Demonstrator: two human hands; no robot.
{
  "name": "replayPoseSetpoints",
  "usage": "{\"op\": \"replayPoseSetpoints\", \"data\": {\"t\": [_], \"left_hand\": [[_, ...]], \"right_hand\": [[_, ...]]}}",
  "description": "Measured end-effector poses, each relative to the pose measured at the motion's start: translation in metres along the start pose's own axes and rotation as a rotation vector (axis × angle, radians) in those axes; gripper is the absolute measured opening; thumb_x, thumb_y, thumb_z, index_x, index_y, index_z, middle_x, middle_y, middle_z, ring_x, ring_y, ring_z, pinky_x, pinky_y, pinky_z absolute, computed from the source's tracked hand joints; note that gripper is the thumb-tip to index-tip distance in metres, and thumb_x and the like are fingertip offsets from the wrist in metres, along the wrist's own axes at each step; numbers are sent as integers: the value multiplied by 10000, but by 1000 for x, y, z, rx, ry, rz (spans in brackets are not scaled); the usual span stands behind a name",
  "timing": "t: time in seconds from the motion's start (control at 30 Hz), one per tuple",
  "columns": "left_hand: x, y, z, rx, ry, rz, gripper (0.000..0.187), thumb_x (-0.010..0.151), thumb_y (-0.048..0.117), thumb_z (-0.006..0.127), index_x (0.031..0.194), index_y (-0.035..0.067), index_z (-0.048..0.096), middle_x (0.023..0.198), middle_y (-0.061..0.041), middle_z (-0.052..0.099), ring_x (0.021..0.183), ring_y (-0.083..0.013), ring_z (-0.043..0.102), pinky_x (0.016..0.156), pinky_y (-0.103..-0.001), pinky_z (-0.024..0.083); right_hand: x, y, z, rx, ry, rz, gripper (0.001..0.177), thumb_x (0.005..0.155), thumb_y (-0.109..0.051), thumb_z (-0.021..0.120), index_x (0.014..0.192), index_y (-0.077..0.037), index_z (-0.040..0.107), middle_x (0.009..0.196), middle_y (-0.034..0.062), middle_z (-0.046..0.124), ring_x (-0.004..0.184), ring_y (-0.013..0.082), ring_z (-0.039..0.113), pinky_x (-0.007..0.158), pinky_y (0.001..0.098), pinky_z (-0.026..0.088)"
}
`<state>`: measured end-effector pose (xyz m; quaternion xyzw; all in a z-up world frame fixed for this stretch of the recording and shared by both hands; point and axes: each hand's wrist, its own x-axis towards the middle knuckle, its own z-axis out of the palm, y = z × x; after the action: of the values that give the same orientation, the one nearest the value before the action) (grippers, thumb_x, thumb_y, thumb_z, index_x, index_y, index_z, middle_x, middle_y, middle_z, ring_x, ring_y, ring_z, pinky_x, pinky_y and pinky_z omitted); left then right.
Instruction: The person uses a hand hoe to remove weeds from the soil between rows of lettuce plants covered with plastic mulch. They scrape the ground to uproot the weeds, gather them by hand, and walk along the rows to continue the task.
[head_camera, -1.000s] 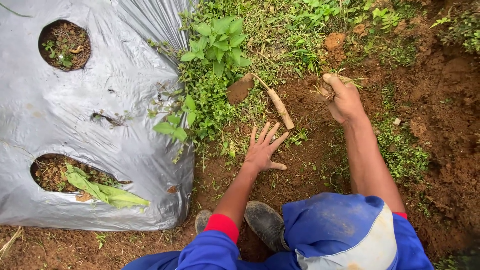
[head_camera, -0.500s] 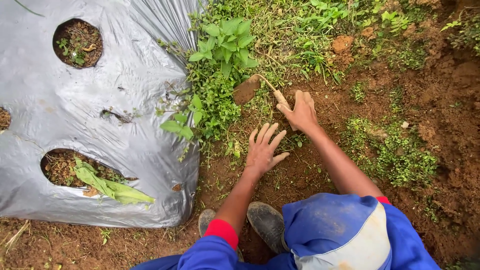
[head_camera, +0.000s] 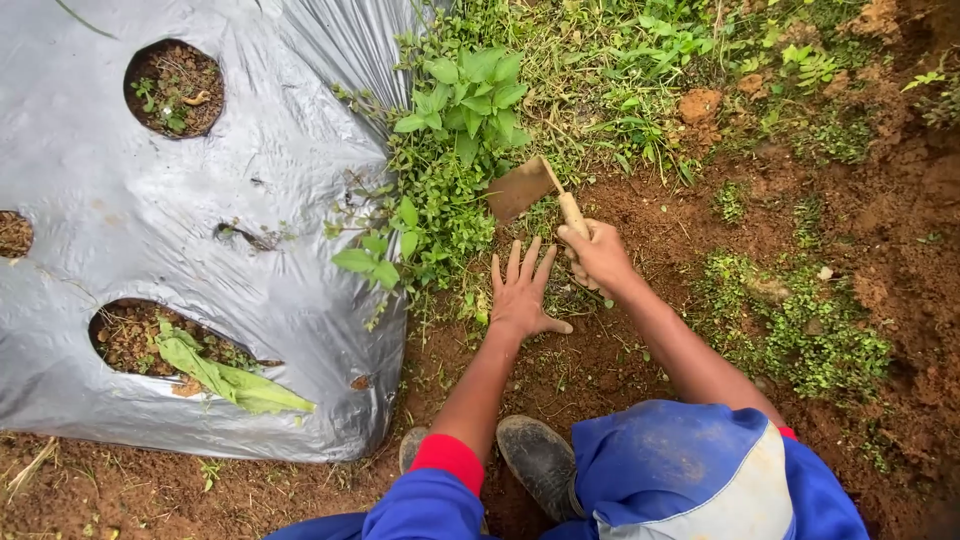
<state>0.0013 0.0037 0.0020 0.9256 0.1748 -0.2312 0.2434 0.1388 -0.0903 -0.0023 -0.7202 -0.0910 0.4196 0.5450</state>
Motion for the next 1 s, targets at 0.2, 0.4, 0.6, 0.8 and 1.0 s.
{"op": "replayPoseSetpoints", "data": {"t": [0.2,0.4,0.6,0.8,1.0], "left_hand": [[9,-6,8,27,6,28,1316,706,613,835,1640,263,-23,1712,-71,-123,1562,-345,-121,1210,-615,-137],[11,-4,-3,-5,-43,15,1194,805,488,811,1641,278,-16,1713,-63,-137,1558,-339,-139,1202,-620,-139],[22,-7,-1,-32,-61,15,1166,827,410,810,1632,330,-30,1708,-37,-165,1552,-318,-166,1201,-615,-158],[18,-7,-9,-69,-85,28,1149,851,398,793,1636,306,-41,1708,-54,-167,1554,-331,-166,1195,-622,-164],[18,-6,-10,-74,-89,21,1135,842,421,790,1637,304,-11,1712,-57,-152,1558,-330,-146,1202,-616,-149]], "right_hand": [[13,-44,-21,342,259,-75,230,1123,-357,397,1037,-145,374,645,-104,369,396,24,360,354,192,358],[13,-21,-3,234,357,109,236,1128,-304,414,1196,-78,409,644,-84,445,411,55,423,327,206,412],[31,-43,-37,253,341,135,179,1121,-321,440,1143,-144,418,617,-113,431,391,49,395,308,196,379],[34,-17,3,224,288,187,177,1117,-303,426,1116,-126,439,605,-87,447,382,65,415,290,192,391],[28,-32,-12,163,303,160,175,1131,-280,407,1120,-110,444,621,-108,427,395,49,387,310,195,378]]}}
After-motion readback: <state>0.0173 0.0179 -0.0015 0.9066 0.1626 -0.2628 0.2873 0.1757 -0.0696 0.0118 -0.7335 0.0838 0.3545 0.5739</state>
